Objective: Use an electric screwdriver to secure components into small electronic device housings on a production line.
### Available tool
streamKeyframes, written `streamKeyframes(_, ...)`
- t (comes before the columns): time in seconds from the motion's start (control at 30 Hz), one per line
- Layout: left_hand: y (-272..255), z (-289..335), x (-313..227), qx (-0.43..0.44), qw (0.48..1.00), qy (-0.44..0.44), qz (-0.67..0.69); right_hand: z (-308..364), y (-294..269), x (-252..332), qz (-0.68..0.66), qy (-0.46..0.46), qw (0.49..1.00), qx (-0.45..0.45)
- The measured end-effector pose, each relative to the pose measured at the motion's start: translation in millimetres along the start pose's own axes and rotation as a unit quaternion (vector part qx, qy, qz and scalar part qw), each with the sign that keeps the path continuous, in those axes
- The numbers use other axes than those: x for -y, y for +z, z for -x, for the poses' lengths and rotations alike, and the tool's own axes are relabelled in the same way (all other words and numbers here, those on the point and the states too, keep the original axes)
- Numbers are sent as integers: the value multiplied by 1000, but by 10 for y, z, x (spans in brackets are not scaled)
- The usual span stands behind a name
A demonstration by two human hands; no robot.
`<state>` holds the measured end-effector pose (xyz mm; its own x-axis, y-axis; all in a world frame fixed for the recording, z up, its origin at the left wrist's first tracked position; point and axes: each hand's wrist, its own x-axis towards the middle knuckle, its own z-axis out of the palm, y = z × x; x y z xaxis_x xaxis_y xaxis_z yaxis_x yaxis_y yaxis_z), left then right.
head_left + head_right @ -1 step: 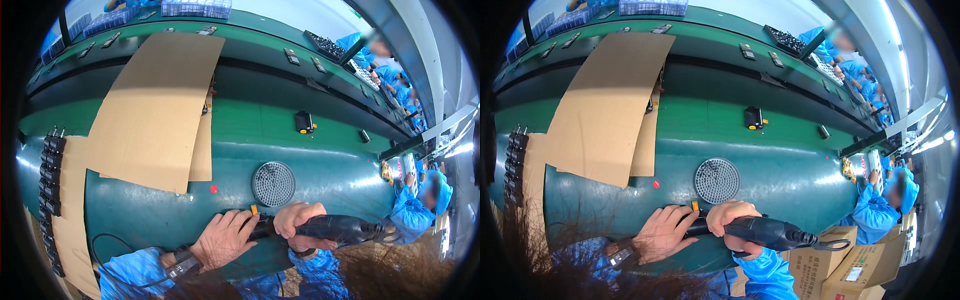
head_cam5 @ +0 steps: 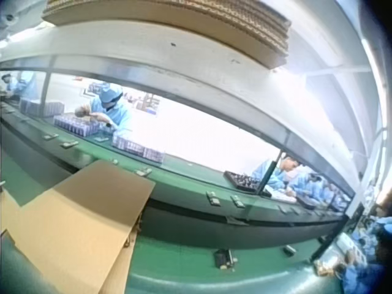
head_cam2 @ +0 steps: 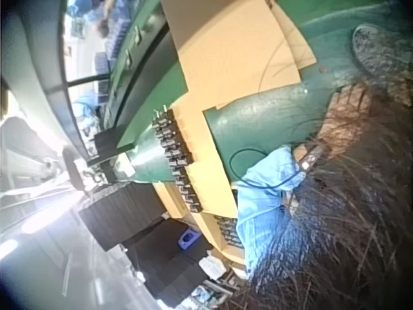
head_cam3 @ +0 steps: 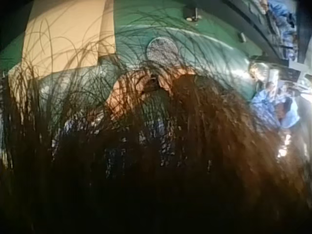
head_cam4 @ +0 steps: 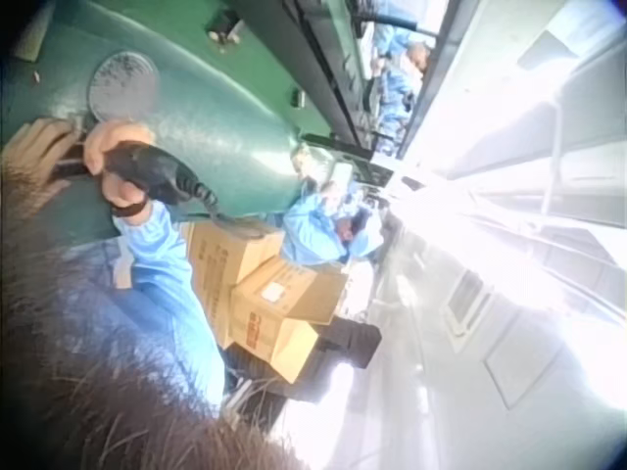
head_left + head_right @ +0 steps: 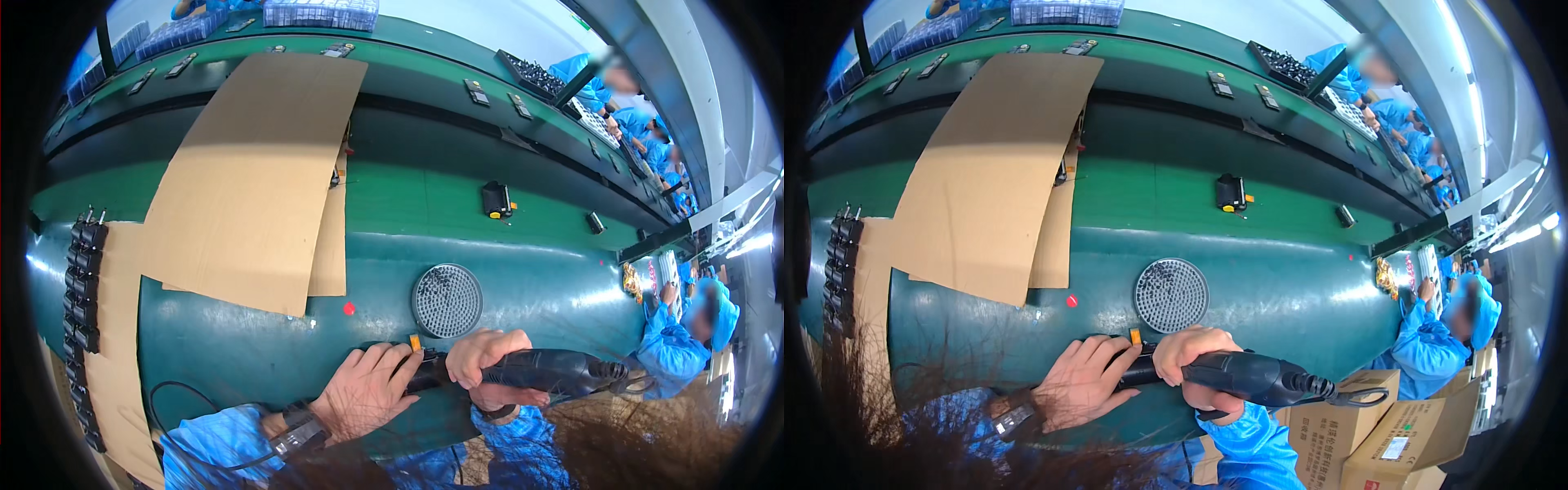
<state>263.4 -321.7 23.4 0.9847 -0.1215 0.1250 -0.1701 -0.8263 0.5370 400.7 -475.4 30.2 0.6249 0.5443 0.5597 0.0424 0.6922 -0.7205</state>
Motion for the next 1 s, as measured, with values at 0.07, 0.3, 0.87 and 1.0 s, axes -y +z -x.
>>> streamKeyframes(0.07, -27, 16, -17, 1, 1000, 3, 0, 6, 4, 14, 3, 7, 1000, 3)
streamKeyframes(0.3, -12, 42, -2, 1, 1000, 11, -4, 23, -19, 30, 3, 24, 1000, 20)
streamKeyframes(0.87, 67, 37, 37, -4, 1000, 3, 5, -209, -487, 130, 126, 11, 982, -141)
streamKeyframes(1.0, 58, 39, 38, 2, 1000, 6, 10, -210, -488, 116, 143, 15, 980, -139)
